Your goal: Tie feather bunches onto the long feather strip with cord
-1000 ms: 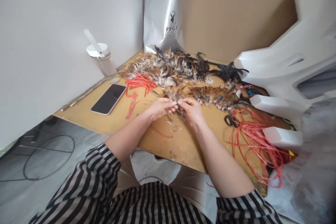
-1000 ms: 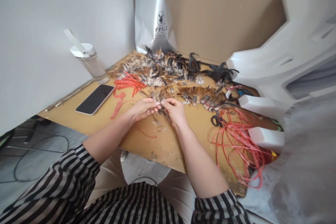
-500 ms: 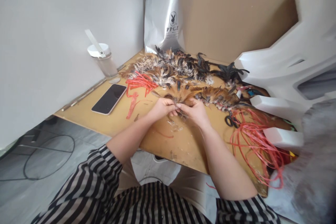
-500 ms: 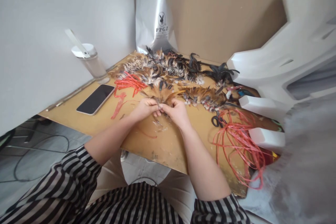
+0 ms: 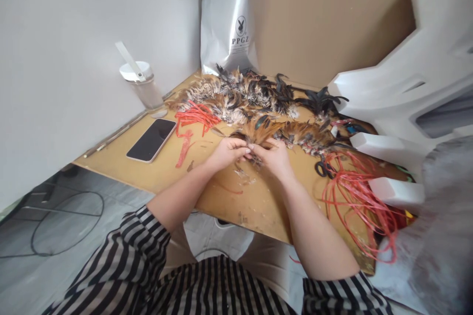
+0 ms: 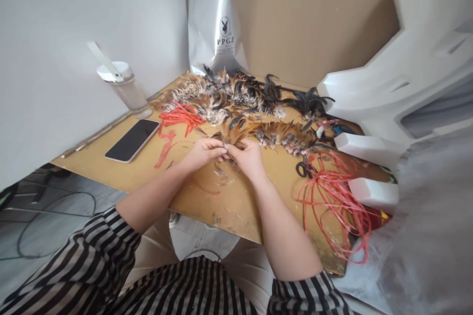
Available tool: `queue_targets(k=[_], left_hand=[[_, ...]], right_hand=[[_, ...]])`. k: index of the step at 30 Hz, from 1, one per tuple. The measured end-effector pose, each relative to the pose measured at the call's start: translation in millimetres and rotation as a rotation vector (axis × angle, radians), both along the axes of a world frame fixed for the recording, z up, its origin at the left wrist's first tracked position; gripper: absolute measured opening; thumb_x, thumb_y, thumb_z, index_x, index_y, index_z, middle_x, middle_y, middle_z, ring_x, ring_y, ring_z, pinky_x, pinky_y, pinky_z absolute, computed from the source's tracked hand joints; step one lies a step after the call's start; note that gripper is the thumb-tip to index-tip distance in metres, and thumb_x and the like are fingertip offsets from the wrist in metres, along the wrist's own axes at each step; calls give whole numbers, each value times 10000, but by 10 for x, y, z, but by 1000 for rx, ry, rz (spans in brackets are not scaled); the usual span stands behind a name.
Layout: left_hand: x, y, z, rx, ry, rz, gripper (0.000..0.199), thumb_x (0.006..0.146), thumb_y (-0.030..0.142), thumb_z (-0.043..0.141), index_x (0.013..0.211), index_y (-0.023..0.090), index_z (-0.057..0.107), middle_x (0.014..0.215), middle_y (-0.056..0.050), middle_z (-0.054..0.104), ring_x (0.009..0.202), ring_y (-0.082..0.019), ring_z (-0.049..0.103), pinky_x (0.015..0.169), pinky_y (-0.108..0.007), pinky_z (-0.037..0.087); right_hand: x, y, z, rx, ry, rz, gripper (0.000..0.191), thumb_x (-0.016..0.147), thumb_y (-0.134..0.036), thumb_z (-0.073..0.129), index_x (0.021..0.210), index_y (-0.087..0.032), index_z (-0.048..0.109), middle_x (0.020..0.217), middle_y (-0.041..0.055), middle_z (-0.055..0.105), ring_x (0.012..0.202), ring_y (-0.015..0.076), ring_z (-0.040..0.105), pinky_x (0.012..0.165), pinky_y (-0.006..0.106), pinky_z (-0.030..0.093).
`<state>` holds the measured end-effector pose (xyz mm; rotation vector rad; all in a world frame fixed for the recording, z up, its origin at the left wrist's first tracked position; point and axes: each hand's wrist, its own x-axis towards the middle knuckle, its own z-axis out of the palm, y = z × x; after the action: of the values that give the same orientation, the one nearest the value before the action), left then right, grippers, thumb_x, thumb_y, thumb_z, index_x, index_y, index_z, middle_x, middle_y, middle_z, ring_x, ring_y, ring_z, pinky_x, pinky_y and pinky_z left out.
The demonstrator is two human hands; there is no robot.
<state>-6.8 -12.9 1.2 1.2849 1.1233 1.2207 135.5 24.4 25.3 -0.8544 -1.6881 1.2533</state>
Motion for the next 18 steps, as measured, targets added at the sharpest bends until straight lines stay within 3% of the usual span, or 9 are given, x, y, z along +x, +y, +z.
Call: queue_targets(k=[9,18], left_hand=[[18,-4,-22,-16,-13,58,159,667,255,618,669,98,647,627,-58,651,502,-84,552,510,-191,437],[9,3,-21,-37,-42,16,179,656,269,643,651,90,642,596,-53,641,500,-83,552,531,-199,453]], right_hand=[[-17,11,-59,-5,9,25,130,650,-268,621,709,-155,645,651,13,639,591,151,569,558,260,445],[-37,10,-75,-4,-21,-29,148,632,-299,642,613,-158,602,569,-9,579,519,112,502,505,231,397]])
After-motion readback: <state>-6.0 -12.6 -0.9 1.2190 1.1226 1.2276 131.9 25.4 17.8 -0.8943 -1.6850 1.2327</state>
